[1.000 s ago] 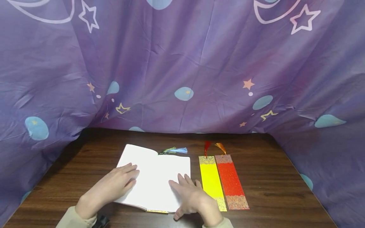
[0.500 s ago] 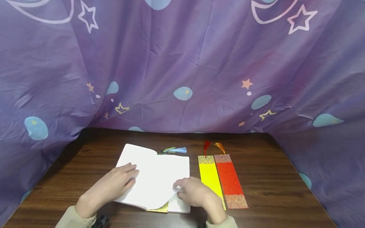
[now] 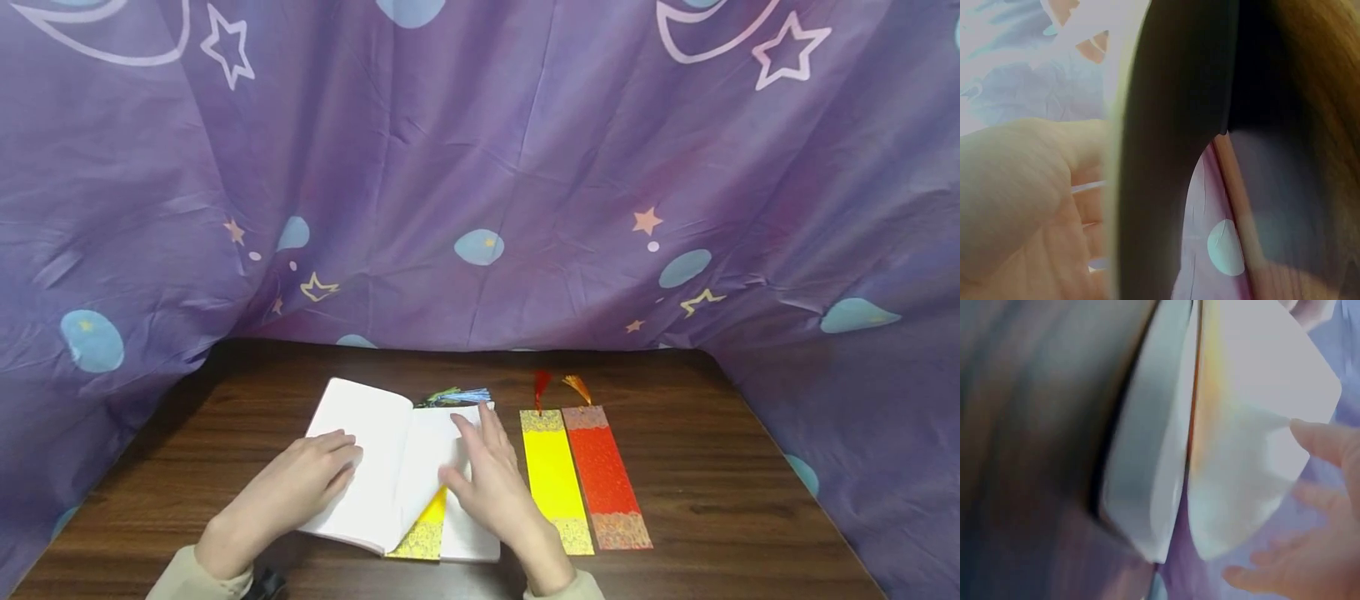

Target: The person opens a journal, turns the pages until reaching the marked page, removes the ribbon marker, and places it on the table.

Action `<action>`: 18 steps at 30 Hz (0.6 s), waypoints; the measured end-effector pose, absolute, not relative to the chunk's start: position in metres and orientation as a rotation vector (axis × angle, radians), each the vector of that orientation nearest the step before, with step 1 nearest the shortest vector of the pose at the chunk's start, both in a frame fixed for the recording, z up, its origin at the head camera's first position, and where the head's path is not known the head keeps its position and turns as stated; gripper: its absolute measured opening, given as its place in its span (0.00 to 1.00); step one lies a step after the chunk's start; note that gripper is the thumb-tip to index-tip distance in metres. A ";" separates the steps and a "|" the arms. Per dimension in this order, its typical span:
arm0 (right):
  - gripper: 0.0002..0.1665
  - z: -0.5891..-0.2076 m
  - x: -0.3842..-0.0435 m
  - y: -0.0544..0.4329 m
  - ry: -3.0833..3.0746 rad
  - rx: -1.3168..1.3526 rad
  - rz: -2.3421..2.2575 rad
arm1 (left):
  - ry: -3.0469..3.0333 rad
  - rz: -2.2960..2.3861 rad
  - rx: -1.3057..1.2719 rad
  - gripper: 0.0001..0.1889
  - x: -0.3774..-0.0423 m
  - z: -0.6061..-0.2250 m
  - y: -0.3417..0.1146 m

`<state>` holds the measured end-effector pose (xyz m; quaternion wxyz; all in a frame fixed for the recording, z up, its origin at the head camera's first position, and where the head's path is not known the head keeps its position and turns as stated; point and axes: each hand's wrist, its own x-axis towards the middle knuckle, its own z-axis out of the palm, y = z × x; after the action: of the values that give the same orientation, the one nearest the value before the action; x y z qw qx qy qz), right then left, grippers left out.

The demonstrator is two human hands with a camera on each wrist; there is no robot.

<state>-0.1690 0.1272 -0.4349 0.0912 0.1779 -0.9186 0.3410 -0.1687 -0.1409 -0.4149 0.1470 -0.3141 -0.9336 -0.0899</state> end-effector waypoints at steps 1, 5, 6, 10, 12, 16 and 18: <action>0.40 -0.435 -0.168 0.124 -2.714 0.480 1.057 | -2.695 -0.250 -0.888 0.04 -0.169 -0.415 -0.141; 0.46 -0.434 -0.167 0.109 -2.620 0.344 1.324 | -2.710 -0.223 -0.836 0.05 -0.168 -0.413 -0.141; 0.46 -0.433 -0.166 0.105 -2.581 0.326 1.409 | -2.709 -0.217 -0.831 0.05 -0.168 -0.412 -0.141; 0.42 -0.428 -0.166 0.087 -2.427 0.261 1.708 | -2.701 -0.165 -0.819 0.04 -0.168 -0.412 -0.143; 0.37 -0.426 -0.165 0.078 -2.414 0.239 1.760 | -2.702 -0.129 -0.812 0.05 -0.168 -0.411 -0.143; 0.25 -0.425 -0.164 0.062 -2.497 0.249 1.716 | -2.696 -0.088 -0.807 0.09 -0.167 -0.409 -0.145; 0.22 -0.425 -0.163 0.055 -2.526 0.304 1.675 | -2.679 -0.082 -0.812 0.09 -0.166 -0.408 -0.147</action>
<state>-0.1632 0.0550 -0.4251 0.0478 0.0998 -0.8282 0.5494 -0.1661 -0.1466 -0.4078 0.1696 -0.2856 -0.9428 -0.0290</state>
